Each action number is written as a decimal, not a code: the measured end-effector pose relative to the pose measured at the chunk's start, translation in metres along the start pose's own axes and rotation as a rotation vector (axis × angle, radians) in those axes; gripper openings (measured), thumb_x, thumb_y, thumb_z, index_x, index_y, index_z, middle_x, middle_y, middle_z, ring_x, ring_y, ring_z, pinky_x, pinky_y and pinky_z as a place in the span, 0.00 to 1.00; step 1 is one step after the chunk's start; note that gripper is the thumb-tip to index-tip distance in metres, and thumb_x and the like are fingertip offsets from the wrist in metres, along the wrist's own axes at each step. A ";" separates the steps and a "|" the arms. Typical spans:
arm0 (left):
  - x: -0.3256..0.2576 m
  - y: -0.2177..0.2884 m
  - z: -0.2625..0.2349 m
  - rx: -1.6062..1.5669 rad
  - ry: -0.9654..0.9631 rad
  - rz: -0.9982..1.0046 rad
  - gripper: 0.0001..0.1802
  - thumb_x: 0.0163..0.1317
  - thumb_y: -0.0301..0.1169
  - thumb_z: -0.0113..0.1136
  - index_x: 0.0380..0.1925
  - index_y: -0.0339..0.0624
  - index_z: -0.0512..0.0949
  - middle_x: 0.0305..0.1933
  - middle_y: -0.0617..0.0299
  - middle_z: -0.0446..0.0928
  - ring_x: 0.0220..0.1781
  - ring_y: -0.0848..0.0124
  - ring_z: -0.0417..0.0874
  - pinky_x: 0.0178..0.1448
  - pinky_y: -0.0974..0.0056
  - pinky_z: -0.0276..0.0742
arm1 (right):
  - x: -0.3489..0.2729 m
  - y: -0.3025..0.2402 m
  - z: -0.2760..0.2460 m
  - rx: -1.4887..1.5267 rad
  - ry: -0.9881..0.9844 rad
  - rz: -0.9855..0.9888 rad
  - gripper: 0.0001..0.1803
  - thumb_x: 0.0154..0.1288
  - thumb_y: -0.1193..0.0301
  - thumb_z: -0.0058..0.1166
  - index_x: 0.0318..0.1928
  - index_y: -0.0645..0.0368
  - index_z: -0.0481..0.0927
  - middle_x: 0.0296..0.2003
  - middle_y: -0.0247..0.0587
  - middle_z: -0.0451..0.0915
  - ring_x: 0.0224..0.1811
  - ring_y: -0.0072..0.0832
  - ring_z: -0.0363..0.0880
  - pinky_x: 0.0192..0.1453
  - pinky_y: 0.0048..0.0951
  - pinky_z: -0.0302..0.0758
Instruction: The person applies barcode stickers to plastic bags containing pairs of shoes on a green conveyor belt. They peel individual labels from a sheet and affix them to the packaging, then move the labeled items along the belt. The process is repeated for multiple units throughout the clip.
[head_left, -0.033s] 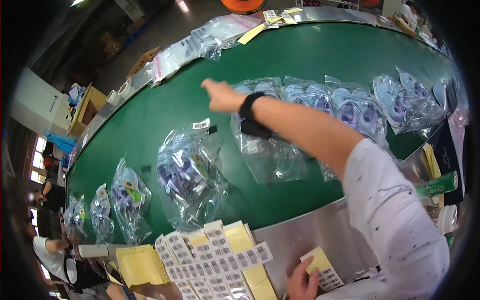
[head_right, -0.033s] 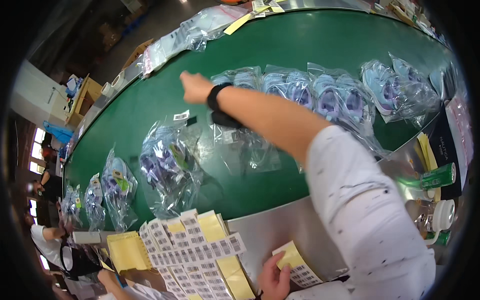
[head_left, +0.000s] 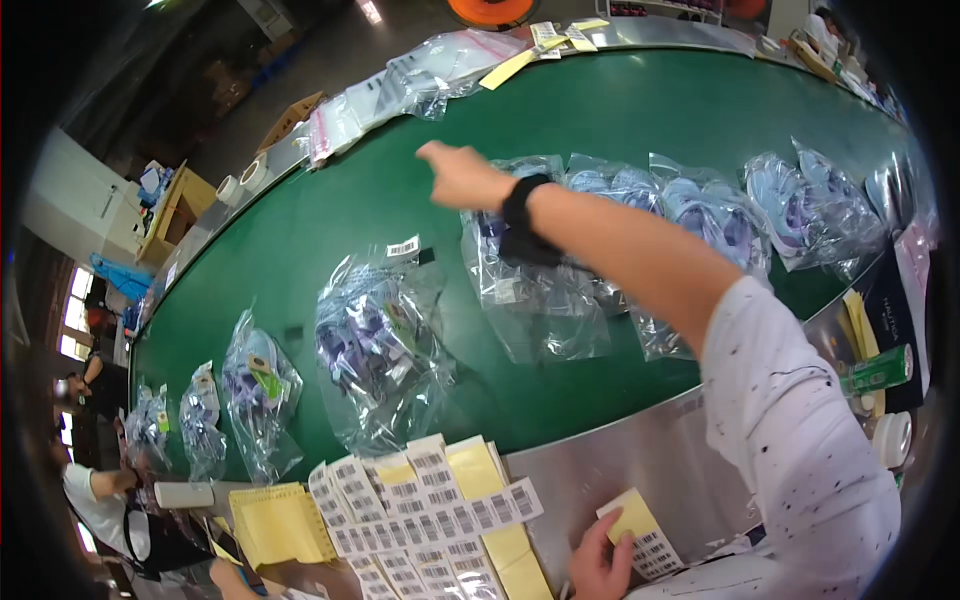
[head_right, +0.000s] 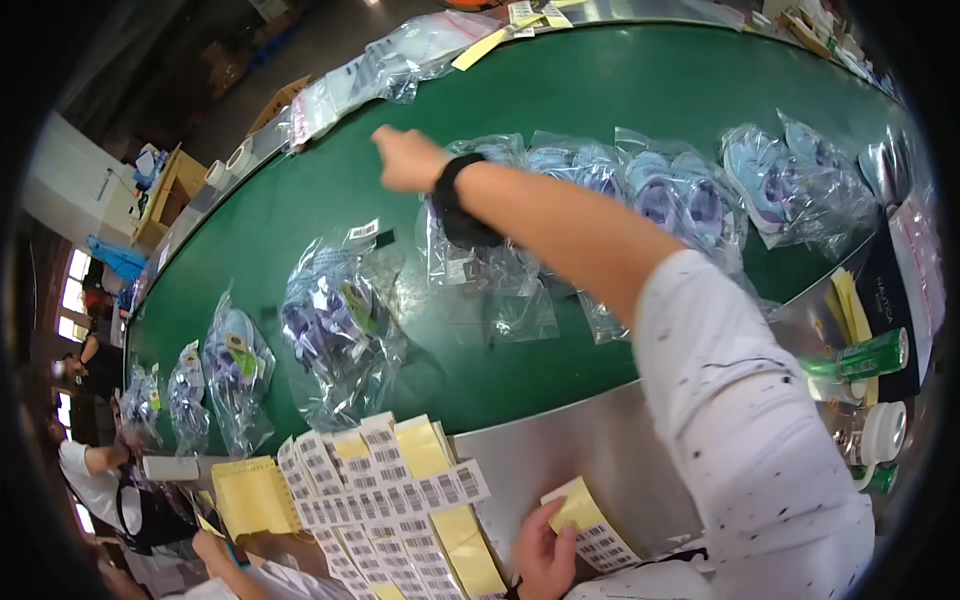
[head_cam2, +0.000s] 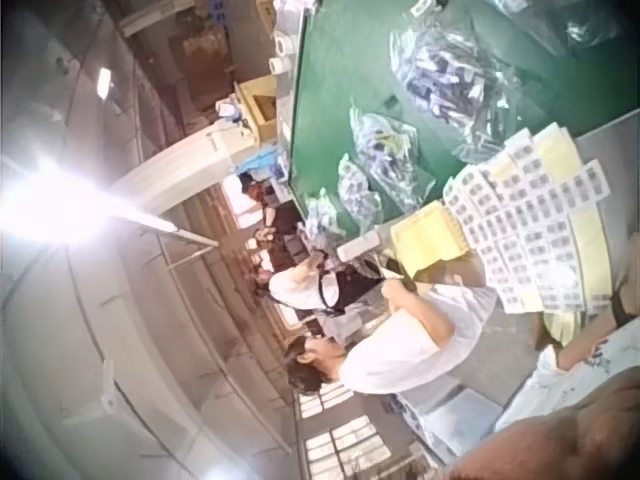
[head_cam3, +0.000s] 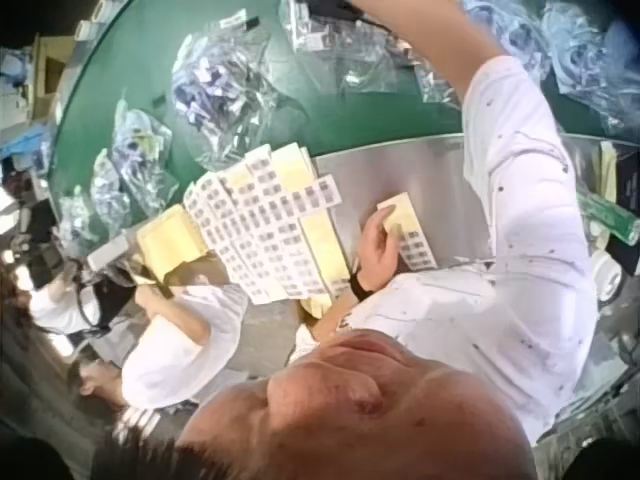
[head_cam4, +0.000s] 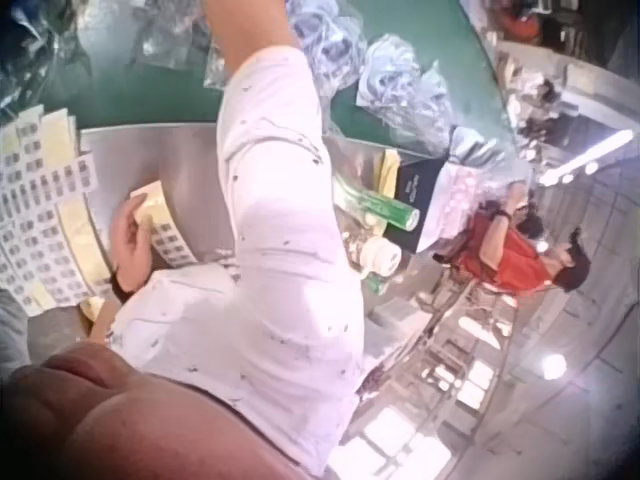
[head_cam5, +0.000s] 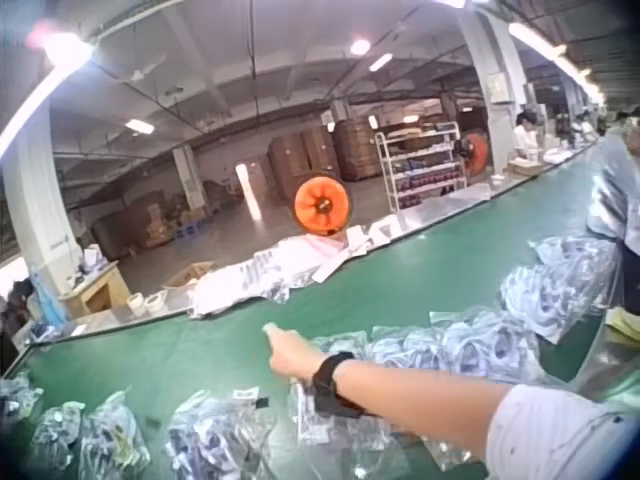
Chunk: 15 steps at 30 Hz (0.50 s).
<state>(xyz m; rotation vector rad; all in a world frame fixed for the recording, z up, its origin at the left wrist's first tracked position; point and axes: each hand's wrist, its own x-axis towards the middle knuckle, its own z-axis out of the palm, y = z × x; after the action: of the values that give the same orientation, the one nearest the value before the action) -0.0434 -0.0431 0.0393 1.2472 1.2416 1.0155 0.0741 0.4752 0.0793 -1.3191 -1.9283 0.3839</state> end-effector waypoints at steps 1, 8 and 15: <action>0.004 -0.002 0.004 -0.022 0.054 0.080 0.20 0.68 0.25 0.56 0.59 0.33 0.71 0.56 0.52 0.75 0.40 0.71 0.79 0.43 0.69 0.75 | -0.008 0.000 -0.023 -0.016 0.035 -0.050 0.19 0.56 0.71 0.54 0.48 0.65 0.76 0.42 0.63 0.81 0.45 0.62 0.80 0.50 0.51 0.78; 0.020 0.029 0.007 -0.216 0.044 -0.195 0.22 0.66 0.20 0.57 0.60 0.34 0.70 0.43 0.58 0.81 0.38 0.80 0.81 0.38 0.75 0.75 | -0.116 0.000 -0.049 -0.302 -0.230 -0.035 0.30 0.65 0.47 0.52 0.57 0.56 0.77 0.57 0.57 0.74 0.60 0.58 0.70 0.68 0.51 0.64; 0.032 0.063 -0.024 -0.192 0.200 -0.131 0.29 0.63 0.17 0.58 0.65 0.34 0.67 0.42 0.59 0.82 0.40 0.79 0.81 0.42 0.76 0.75 | -0.183 -0.095 -0.040 0.219 0.030 -0.295 0.19 0.60 0.63 0.60 0.45 0.63 0.78 0.52 0.54 0.77 0.57 0.49 0.72 0.59 0.46 0.69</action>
<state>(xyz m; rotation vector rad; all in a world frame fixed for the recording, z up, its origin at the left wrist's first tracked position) -0.0585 -0.0029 0.1005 0.9224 1.3259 1.1549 0.0736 0.2652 0.0892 -0.8800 -1.9565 0.4100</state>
